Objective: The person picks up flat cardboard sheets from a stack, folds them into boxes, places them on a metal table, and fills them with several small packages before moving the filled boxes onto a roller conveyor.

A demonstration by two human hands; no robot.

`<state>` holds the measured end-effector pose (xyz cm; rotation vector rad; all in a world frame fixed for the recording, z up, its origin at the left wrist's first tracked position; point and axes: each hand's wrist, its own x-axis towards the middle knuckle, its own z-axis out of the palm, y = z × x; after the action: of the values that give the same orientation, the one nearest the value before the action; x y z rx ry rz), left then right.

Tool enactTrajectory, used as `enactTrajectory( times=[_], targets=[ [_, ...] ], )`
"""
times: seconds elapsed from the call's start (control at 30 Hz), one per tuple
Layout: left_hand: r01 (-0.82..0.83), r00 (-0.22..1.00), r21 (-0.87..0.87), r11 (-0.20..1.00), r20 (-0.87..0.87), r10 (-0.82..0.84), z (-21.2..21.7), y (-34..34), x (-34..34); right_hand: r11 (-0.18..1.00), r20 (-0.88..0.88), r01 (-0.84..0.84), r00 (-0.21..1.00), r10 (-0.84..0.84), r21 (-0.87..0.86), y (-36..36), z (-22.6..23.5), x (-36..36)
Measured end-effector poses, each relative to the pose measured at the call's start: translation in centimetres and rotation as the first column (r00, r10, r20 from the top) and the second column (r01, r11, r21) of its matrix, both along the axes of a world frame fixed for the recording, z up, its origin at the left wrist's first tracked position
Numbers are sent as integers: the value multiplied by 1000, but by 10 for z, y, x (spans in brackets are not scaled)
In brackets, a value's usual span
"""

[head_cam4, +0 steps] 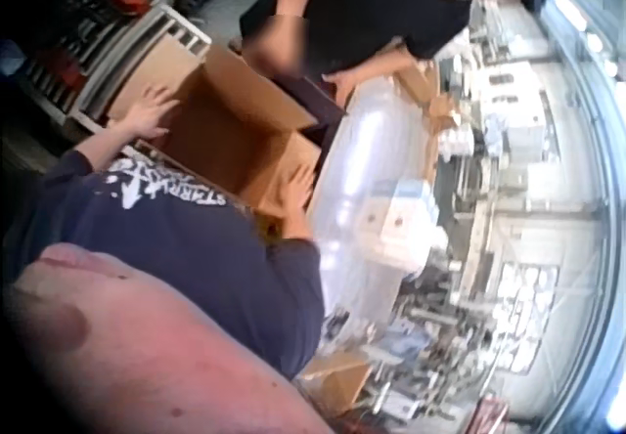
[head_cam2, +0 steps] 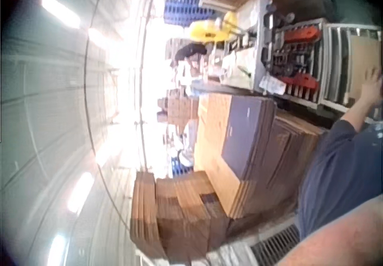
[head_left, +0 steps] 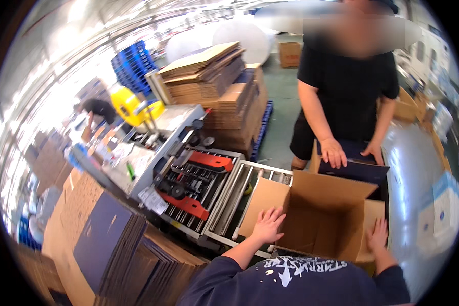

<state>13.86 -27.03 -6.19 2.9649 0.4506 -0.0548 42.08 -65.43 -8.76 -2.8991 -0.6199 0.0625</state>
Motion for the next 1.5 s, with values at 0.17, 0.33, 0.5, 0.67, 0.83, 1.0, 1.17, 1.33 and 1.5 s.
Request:
enactTrajectory(
  times=[0.17,0.33,0.5,0.67,0.83,1.0,1.17,1.33,1.5],
  targets=[
    [-691,714,-11,723,-169,679,9,42,-31,991,-295,-79,949,108,109,56,-56,-72],
    [-586,762,-573,573,-148,630,-35,31,-11,765,-850,409,405,337,497,31,-67,-25],
    [-130,799,-988,-84,-155,581,-71,-36,41,918,-289,-285,886,362,274,-13,36,13],
    [-245,855,-967,73,-180,486,-86,-116,98,912,-125,-76,982,138,404,-88,123,81],
    [-297,955,-719,629,-202,219,-82,-76,88,937,282,222,912,-297,269,-251,168,162],
    [-284,829,-441,852,-559,-12,-45,-66,116,720,65,643,732,-678,263,-381,136,216],
    [-29,765,-315,949,-618,-182,-81,-19,104,655,-78,671,717,-693,347,-342,168,211],
    [380,461,-360,852,-725,-512,-106,28,109,690,455,647,533,-713,325,-464,123,260],
    [122,503,-382,916,-772,-388,-70,-19,146,632,48,691,661,-749,350,-440,155,248]
  ],
)
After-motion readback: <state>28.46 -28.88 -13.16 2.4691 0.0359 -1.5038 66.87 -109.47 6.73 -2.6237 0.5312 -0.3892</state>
